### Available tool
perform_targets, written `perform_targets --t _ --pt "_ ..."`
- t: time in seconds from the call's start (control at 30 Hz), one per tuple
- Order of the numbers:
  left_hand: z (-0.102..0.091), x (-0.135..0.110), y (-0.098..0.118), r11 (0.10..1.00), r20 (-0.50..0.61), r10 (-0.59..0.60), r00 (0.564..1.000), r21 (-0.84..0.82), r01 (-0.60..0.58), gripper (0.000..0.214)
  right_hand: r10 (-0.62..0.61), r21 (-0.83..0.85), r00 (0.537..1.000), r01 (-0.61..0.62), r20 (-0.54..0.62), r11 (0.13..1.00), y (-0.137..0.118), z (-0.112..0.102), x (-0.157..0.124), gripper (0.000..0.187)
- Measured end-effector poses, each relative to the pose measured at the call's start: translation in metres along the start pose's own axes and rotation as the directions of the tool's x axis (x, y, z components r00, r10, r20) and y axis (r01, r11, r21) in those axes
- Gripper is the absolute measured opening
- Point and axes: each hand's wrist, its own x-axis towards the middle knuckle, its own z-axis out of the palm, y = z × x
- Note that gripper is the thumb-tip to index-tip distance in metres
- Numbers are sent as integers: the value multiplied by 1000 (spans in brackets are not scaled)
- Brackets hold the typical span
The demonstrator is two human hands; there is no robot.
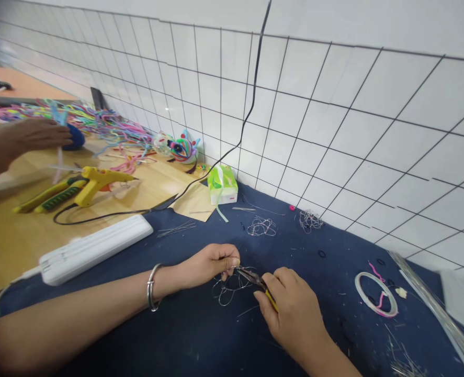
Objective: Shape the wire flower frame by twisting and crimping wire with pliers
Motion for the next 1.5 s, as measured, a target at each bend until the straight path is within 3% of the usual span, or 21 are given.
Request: perform_targets --t 0.3,0.53,0.87,1.17,1.37,1.5 --pt "-3 -3 7 999 114 -10 993 35 6 25 -12 54 999 9 51 998 2 0 0 21" --pt "-6 -4 6 995 186 9 983 99 -28 27 -34 56 999 33 14 998 3 2 -2 20" --pt "-5 -4 6 979 141 47 989 190 -73 25 -18 35 1000 18 -4 999 1 3 -4 22" --pt "-1 -3 5 987 139 34 990 152 -56 23 116 164 980 -142 161 976 -8 3 -11 23" --pt "1 -5 7 994 182 41 982 91 -59 23 176 378 953 -262 247 888 -7 -1 -10 15" --pt "1 -5 9 994 197 42 979 91 -61 23 184 414 946 -284 265 865 -6 2 -10 11"
